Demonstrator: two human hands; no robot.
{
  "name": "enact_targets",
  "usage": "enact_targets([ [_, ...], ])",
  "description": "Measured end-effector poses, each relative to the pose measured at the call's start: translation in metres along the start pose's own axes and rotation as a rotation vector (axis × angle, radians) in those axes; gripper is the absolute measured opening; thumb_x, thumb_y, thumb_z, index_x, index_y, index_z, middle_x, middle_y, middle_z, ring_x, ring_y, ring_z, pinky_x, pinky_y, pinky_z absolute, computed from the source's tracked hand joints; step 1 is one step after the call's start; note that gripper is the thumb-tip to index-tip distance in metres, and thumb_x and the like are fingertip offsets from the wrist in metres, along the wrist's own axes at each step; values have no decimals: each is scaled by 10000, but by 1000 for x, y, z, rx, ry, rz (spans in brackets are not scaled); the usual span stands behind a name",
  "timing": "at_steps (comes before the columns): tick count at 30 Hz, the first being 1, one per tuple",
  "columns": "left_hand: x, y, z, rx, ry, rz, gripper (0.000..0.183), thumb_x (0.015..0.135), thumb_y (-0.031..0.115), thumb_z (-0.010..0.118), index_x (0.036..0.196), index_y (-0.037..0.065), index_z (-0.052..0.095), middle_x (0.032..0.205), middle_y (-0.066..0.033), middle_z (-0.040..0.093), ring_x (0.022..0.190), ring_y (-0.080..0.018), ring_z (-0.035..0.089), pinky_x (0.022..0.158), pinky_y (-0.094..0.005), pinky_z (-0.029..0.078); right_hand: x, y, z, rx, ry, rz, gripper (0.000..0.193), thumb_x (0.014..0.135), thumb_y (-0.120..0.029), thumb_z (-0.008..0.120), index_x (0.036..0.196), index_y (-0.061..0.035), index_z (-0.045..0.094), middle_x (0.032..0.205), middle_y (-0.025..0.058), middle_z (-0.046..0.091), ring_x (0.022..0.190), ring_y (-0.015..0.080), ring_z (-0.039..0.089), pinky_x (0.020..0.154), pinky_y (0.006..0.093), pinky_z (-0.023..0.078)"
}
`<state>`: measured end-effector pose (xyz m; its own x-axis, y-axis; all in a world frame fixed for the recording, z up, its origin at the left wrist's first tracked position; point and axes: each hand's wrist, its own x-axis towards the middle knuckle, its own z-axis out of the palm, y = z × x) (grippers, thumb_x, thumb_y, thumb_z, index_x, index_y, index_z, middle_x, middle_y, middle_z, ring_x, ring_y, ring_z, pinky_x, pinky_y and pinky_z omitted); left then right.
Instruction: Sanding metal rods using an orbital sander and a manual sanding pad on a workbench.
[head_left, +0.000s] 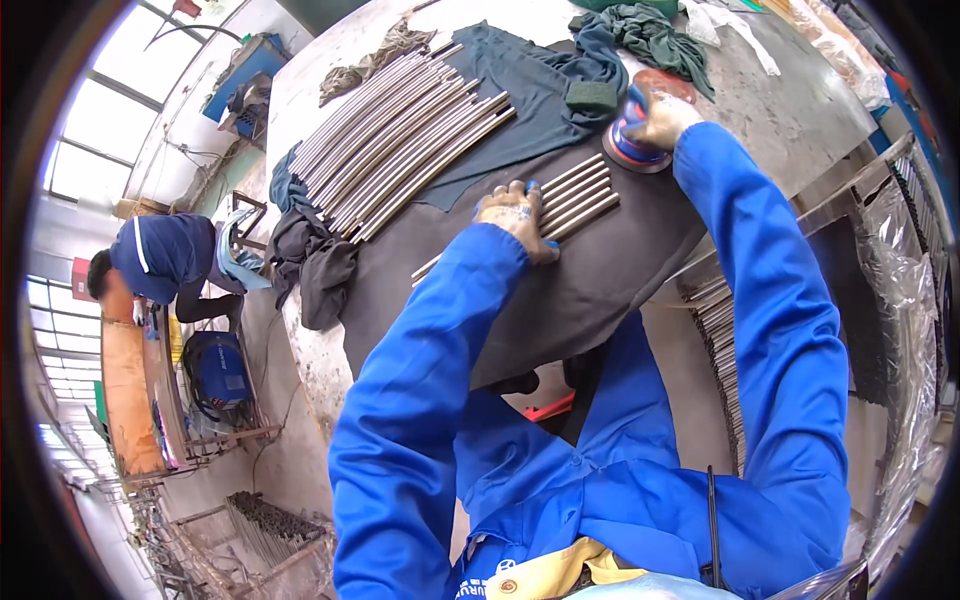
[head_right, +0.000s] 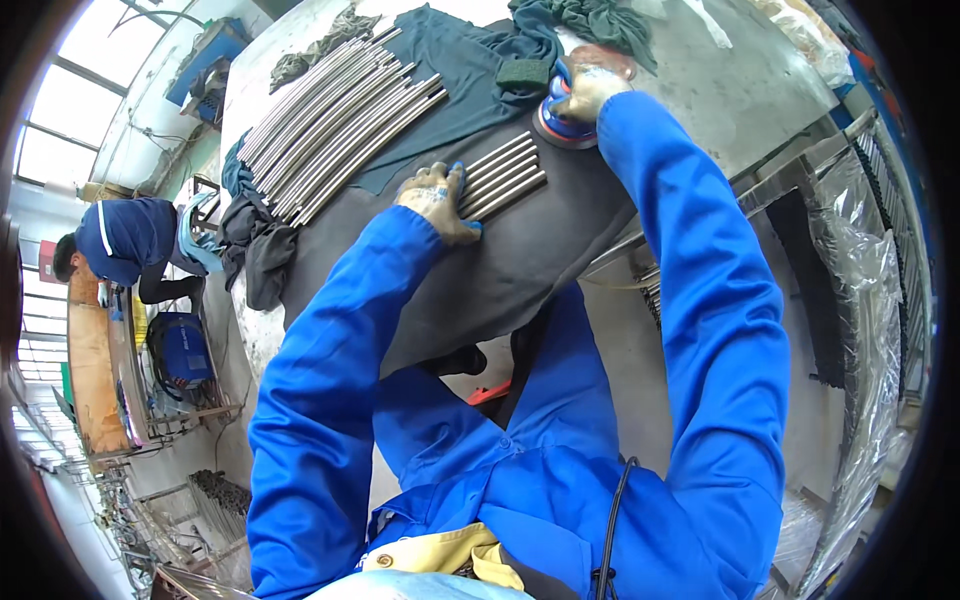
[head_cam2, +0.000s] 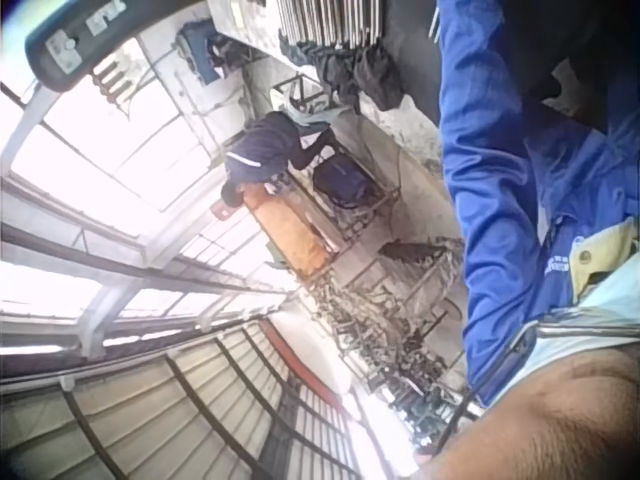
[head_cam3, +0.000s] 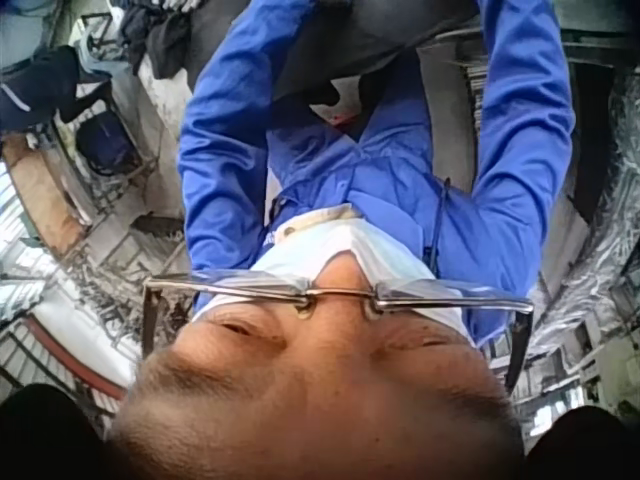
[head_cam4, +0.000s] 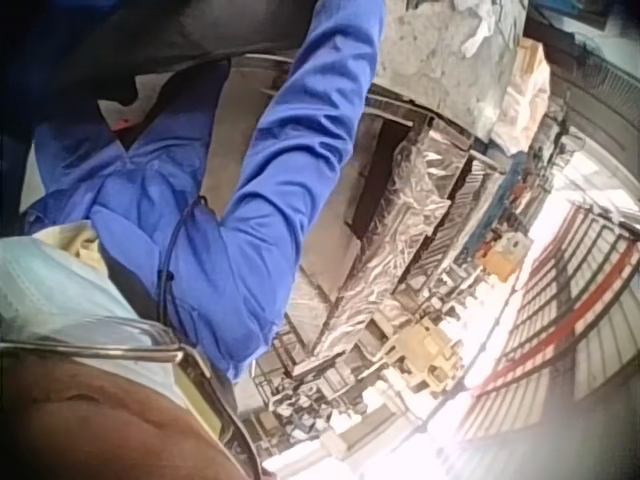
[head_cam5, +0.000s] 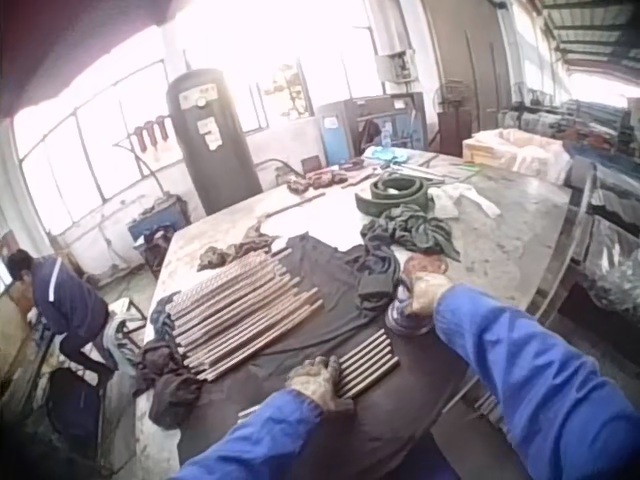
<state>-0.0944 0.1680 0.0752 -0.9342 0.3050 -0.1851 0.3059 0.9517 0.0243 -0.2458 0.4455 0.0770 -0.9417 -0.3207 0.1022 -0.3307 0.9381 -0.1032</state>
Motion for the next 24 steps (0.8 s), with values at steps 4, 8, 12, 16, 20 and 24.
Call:
enact_targets([
  [4,11,8,-1,33,-38,-36,668,706,385,729,1265,50,579,1225,-193,606,1052,-379,619,894,-456,504,6,-10,-10,-107,-21,-55,671,745,-415,703,1335,-157,513,1269,193,591,1050,413,610,895,471,498],
  [8,16,10,6,20,-65,-55,515,732,280,690,1186,52,610,1132,-183,655,976,-374,656,843,-443,529,-9,-28,-28,-285,-72,-81,665,766,-448,695,1345,-179,510,1381,175,521,1162,402,563,939,515,472],
  [12,9,20,8,15,53,-102,419,730,192,649,1125,55,615,1025,-172,691,954,-370,672,845,-434,535,-20,-30,-22,-563,60,-289,626,808,-447,670,1362,-208,502,1462,147,431,1310,382,438,1008,574,397],
  [16,17,16,17,-45,30,-157,411,724,180,647,1113,53,613,1024,-186,696,962,-374,673,850,-445,534,-51,-46,-21,-462,306,-490,554,851,-364,634,1368,-216,498,1438,145,435,1361,368,362,1056,580,329],
  [20,-1,4,0,-155,75,-165,400,724,174,640,1102,46,611,1021,-195,701,963,-388,673,840,-452,537,-108,-87,-67,-325,313,-444,568,859,-361,625,1382,-189,487,1417,135,473,1299,347,450,1062,540,360],
  [24,-38,0,-50,-361,228,-226,455,704,175,683,1121,19,592,1027,-208,699,920,-392,678,790,-442,551,-146,-113,-57,456,548,-380,641,765,-359,736,1291,-59,529,1149,183,619,961,378,629,857,445,513],
])
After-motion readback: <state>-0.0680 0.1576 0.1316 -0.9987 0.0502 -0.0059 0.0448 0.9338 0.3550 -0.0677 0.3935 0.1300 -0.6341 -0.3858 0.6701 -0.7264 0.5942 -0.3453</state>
